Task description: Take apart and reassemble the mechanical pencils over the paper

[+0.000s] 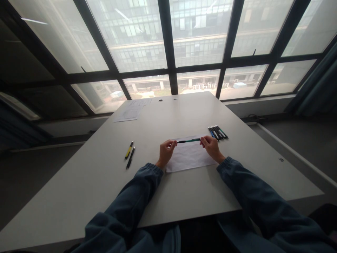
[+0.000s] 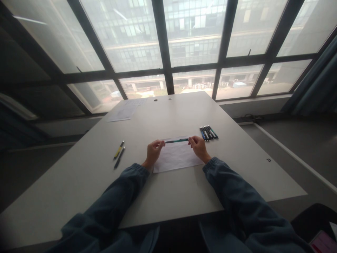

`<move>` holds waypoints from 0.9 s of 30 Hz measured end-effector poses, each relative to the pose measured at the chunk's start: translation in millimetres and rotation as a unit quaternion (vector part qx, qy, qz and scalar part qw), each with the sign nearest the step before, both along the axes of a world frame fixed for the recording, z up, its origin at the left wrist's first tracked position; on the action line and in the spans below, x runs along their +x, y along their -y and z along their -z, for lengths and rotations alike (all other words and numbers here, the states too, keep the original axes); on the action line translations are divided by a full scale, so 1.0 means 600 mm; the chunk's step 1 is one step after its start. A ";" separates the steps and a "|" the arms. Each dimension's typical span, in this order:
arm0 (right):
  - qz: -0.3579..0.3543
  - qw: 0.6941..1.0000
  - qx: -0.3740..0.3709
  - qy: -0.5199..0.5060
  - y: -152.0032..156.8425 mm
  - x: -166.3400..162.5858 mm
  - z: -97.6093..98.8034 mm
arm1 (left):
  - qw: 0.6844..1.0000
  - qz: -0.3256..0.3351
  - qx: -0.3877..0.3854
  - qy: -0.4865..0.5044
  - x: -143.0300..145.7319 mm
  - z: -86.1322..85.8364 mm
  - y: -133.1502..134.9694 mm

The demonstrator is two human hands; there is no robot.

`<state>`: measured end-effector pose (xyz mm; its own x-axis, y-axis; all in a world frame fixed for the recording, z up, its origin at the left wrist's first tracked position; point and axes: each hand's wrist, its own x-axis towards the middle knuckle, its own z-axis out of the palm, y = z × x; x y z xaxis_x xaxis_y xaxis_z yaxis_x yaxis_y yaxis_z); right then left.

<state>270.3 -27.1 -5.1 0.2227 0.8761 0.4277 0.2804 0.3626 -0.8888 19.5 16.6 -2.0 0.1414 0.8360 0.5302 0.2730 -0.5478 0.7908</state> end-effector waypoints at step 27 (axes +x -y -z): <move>-0.007 1.000 -0.003 -0.002 0.004 -0.004 -0.009 | 1.000 0.005 -0.008 0.001 -0.002 0.002 -0.001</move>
